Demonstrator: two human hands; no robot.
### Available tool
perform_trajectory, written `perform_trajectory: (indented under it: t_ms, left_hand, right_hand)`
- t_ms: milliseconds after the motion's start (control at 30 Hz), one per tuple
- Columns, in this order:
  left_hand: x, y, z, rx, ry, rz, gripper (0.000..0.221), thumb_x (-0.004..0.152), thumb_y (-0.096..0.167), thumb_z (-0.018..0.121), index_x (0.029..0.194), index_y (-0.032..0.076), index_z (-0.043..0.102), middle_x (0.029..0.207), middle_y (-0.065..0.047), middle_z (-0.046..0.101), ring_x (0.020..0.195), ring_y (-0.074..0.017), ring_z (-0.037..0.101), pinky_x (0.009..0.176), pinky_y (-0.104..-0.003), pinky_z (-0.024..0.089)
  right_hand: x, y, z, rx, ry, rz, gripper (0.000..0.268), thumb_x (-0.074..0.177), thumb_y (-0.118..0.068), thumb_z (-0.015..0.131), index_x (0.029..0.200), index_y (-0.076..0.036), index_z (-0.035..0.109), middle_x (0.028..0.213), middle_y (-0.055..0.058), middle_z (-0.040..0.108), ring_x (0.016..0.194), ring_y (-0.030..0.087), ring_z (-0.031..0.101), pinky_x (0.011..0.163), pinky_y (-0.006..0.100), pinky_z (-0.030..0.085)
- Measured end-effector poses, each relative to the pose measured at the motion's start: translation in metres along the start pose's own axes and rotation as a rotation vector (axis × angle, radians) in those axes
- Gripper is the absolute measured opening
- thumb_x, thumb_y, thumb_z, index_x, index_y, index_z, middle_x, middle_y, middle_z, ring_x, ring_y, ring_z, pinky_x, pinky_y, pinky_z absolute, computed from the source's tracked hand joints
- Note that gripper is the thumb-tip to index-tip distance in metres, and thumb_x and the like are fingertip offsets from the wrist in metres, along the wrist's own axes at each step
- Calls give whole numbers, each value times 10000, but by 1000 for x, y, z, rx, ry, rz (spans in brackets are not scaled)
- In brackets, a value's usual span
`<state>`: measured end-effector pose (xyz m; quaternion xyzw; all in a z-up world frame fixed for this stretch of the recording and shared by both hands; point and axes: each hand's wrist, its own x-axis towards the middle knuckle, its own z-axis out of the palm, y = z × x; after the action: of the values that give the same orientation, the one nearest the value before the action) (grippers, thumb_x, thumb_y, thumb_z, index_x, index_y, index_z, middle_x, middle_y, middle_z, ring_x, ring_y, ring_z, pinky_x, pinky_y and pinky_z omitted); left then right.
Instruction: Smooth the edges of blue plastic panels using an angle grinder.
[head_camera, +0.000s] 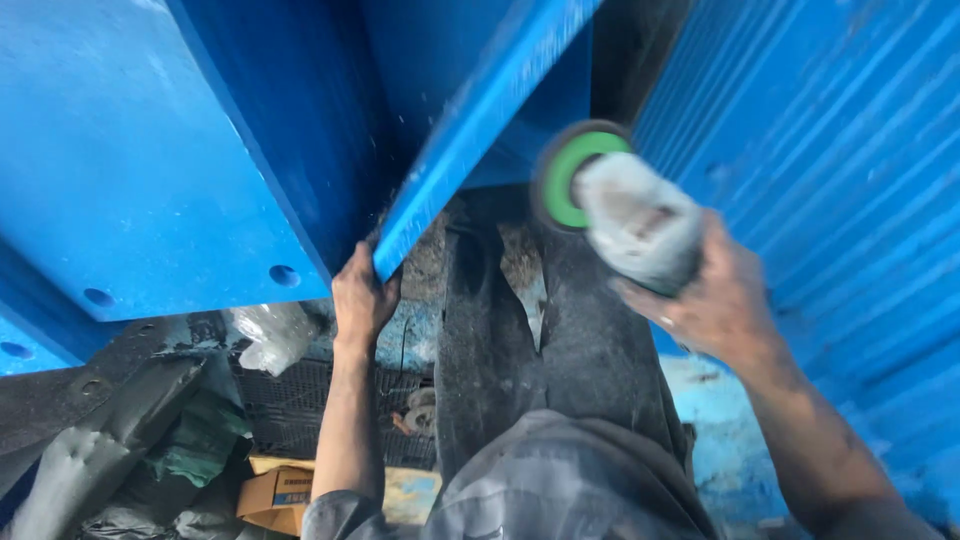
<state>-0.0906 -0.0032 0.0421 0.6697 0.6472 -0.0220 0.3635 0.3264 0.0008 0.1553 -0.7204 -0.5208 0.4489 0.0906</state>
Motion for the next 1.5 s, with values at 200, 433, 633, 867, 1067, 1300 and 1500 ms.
perform_trajectory:
  t_ms: [200,433,633,867,1067,1300,1500]
  left_hand:
    - [5,-8,10,22,-68,-72,393,815,99,763,1140,-9,571,942,-285,700,879,-470,699,772,-539,566]
    - [2,0,12,6,-26,-7,432,834,54,741,1202,-60,545,894,-304,688,842,-484,697,710,-524,575]
    - [-4,7,12,-13,-18,-1,454,829,47,729,1235,-52,550,928,-314,689,851,-481,701,713,-511,586]
    - [-5,3,10,31,-63,-87,394,844,109,749,1163,-23,559,928,-308,693,849,-492,690,699,-529,570]
    - [-7,-2,11,27,-55,-116,361,867,132,737,1146,-7,556,893,-290,699,827,-482,693,679,-530,564]
    - [-19,-12,21,58,-103,-161,416,829,123,746,1188,21,562,882,-271,705,848,-477,693,731,-534,557]
    - [-16,-4,19,50,-55,-119,450,817,105,740,1223,15,569,904,-287,699,844,-492,682,707,-544,551]
  right_hand:
    - [7,-53,65,-91,-148,-76,893,625,-426,925,1304,-8,522,1141,209,713,817,335,748,717,430,619]
    - [28,-33,76,-158,-115,-107,883,681,-431,924,1308,30,508,1121,243,692,818,352,739,645,449,631]
    - [74,-22,32,-96,97,-154,779,869,-437,892,1356,32,506,1132,210,726,742,252,742,663,379,642]
    - [94,-7,6,21,271,-213,678,955,-365,852,1387,16,495,1183,196,705,998,290,747,812,406,663]
    - [84,-18,1,-197,16,-203,924,691,-455,914,1355,29,492,1125,234,705,840,326,737,718,499,601]
    - [109,-11,-24,-166,159,-161,770,872,-416,881,1367,27,493,1137,214,714,786,286,739,614,380,641]
    - [103,-3,-15,-107,110,-186,797,804,-444,901,1321,22,513,1111,230,705,744,286,735,549,367,631]
